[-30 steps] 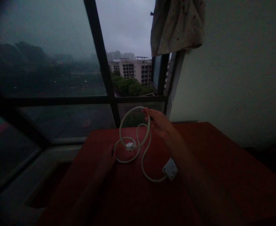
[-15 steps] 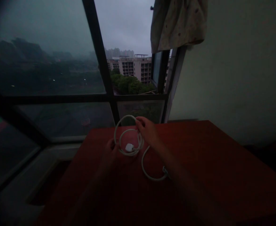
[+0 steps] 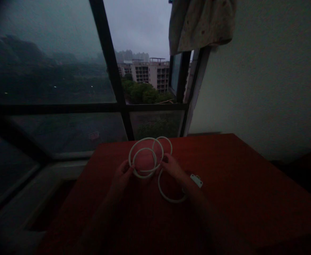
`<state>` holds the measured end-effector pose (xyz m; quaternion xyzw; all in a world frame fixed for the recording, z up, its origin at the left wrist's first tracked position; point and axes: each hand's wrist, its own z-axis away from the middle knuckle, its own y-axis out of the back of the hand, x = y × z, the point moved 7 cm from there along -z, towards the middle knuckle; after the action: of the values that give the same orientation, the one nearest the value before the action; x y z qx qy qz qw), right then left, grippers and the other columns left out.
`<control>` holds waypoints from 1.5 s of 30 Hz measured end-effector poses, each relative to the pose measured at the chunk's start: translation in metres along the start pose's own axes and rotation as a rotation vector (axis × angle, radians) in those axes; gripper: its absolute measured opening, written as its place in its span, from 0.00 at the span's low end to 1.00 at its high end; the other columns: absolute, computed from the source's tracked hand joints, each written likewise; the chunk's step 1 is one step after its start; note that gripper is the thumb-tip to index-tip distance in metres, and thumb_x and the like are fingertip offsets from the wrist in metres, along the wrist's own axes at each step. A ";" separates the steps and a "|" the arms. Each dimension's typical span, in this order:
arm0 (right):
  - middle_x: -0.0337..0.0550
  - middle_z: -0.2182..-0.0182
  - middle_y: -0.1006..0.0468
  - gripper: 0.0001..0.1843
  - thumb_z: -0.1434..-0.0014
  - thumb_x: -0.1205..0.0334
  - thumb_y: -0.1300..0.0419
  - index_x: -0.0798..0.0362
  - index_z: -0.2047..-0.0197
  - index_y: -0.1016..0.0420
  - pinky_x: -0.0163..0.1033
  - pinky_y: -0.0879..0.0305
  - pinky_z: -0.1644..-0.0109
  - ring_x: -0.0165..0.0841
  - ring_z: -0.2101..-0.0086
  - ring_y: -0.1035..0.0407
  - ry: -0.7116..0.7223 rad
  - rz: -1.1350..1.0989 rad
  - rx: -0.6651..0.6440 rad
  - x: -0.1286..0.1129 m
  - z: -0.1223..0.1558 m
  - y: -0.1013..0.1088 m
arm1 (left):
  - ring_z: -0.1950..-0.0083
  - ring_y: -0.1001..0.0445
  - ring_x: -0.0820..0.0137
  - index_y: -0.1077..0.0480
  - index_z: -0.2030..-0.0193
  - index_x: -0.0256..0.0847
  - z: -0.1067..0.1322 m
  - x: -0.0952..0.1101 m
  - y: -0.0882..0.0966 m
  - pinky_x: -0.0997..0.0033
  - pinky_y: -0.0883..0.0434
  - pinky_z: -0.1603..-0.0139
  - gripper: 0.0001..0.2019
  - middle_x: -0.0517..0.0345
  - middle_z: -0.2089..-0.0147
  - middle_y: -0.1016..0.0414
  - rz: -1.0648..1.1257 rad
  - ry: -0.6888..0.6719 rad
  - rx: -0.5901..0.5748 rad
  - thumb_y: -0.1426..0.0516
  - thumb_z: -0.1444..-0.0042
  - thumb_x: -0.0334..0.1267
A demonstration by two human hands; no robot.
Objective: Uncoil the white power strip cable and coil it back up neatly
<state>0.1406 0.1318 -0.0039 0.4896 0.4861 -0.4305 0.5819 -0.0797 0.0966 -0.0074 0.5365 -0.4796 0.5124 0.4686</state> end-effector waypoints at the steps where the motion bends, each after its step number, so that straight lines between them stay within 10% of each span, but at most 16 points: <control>1: 0.39 0.70 0.25 0.10 0.52 0.62 0.40 0.53 0.64 0.32 0.38 0.31 0.68 0.33 0.70 0.29 -0.027 -0.014 0.006 0.002 0.000 -0.001 | 0.59 0.24 0.64 0.33 0.53 0.36 0.001 0.000 -0.001 0.65 0.28 0.58 0.20 0.51 0.59 0.23 0.017 -0.001 -0.009 0.42 0.49 0.46; 10: 0.39 0.67 0.28 0.16 0.44 0.57 0.46 0.52 0.54 0.34 0.35 0.33 0.70 0.27 0.74 0.32 0.257 0.053 0.238 -0.070 -0.003 0.027 | 0.58 0.25 0.63 0.32 0.58 0.37 0.008 0.015 0.000 0.64 0.27 0.58 0.14 0.52 0.60 0.24 -0.083 -0.037 0.048 0.42 0.50 0.43; 15: 0.37 0.72 0.28 0.18 0.48 0.53 0.44 0.54 0.56 0.29 0.32 0.39 0.74 0.26 0.76 0.35 0.180 -0.126 0.237 -0.092 -0.002 0.039 | 0.59 0.26 0.64 0.32 0.57 0.38 0.007 0.014 0.002 0.64 0.29 0.57 0.14 0.53 0.60 0.26 -0.134 -0.048 0.063 0.44 0.49 0.43; 25: 0.34 0.73 0.30 0.18 0.50 0.51 0.38 0.52 0.58 0.29 0.31 0.41 0.75 0.27 0.76 0.35 0.002 -0.371 0.204 -0.033 0.050 0.025 | 0.56 0.28 0.65 0.30 0.54 0.42 0.014 0.050 0.024 0.67 0.32 0.53 0.16 0.56 0.57 0.25 -0.110 -0.115 0.182 0.46 0.45 0.48; 32: 0.41 0.62 0.25 0.17 0.48 0.50 0.40 0.49 0.58 0.32 0.39 0.30 0.64 0.35 0.64 0.29 -0.093 -0.482 0.160 0.000 0.068 -0.046 | 0.51 0.29 0.63 0.29 0.51 0.45 0.026 0.077 0.025 0.67 0.33 0.50 0.16 0.57 0.52 0.25 -0.317 -0.218 0.111 0.46 0.43 0.47; 38: 0.40 0.65 0.23 0.17 0.56 0.56 0.35 0.51 0.62 0.29 0.43 0.29 0.60 0.36 0.64 0.26 -0.229 -0.515 -0.063 0.019 0.079 -0.098 | 0.56 0.26 0.62 0.27 0.53 0.45 0.045 0.062 0.026 0.67 0.31 0.54 0.14 0.56 0.56 0.23 -0.458 -0.250 0.027 0.45 0.46 0.43; 45: 0.39 0.68 0.25 0.18 0.55 0.52 0.35 0.53 0.64 0.31 0.37 0.30 0.66 0.32 0.70 0.26 -0.353 -0.614 -0.056 0.028 0.103 -0.107 | 0.51 0.27 0.60 0.34 0.45 0.45 0.058 0.038 0.029 0.64 0.31 0.51 0.21 0.53 0.50 0.25 -0.459 -0.119 0.067 0.44 0.45 0.46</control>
<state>0.0555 0.0134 -0.0430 0.2226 0.5143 -0.6498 0.5135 -0.1020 0.0344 0.0293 0.6761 -0.3546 0.3756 0.5255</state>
